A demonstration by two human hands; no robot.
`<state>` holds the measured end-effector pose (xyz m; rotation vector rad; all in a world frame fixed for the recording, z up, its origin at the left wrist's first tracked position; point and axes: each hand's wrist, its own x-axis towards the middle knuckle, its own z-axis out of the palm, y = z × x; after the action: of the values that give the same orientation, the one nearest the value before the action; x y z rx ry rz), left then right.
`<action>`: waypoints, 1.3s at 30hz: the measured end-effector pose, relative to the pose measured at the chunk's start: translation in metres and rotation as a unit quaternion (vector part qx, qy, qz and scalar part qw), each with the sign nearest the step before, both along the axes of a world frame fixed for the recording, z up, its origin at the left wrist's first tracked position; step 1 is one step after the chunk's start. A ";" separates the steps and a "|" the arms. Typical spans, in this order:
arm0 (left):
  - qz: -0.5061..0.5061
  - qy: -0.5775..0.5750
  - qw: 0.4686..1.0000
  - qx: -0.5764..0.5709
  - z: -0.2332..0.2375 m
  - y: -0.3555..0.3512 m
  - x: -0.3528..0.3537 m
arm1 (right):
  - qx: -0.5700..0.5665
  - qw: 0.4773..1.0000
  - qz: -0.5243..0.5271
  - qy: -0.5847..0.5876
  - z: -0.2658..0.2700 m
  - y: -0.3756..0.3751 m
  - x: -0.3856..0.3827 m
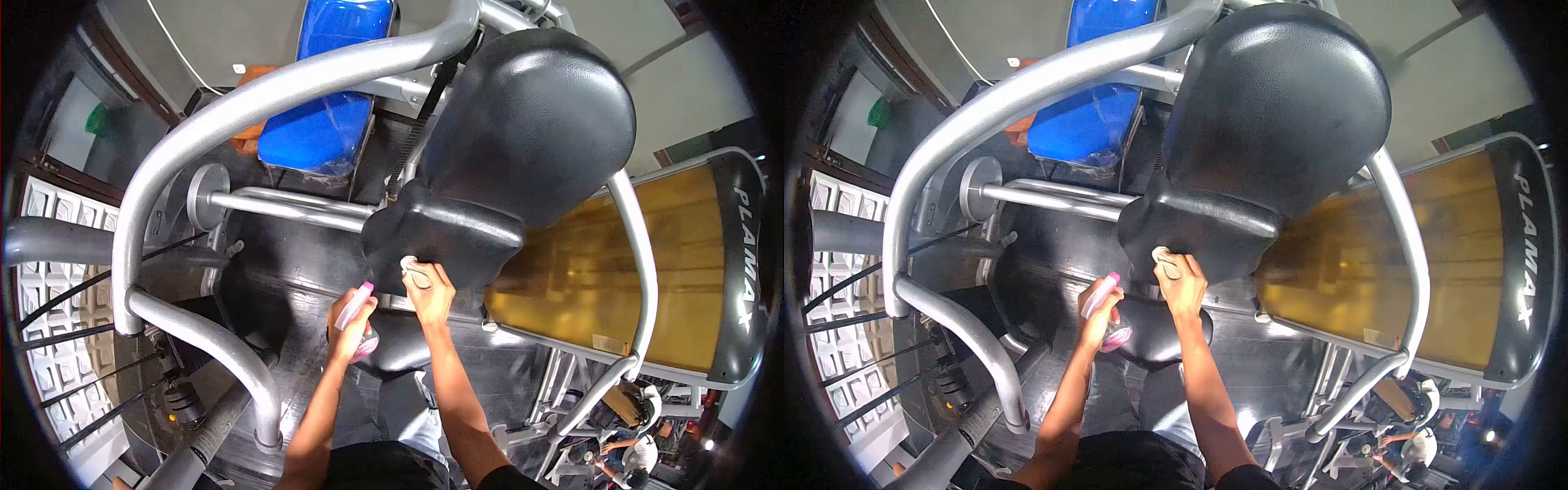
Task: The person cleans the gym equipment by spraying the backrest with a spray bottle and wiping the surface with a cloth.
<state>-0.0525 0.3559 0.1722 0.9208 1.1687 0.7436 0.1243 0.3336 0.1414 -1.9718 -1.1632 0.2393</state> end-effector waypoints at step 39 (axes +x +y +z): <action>-0.033 0.037 0.998 0.037 0.018 0.000 -0.008 | -0.258 0.724 0.376 -0.518 0.079 0.101 -0.015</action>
<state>-0.0607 0.3563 0.1906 1.0526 1.1759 0.7079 0.1097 0.4350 0.2200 -1.9498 -2.9053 -0.2288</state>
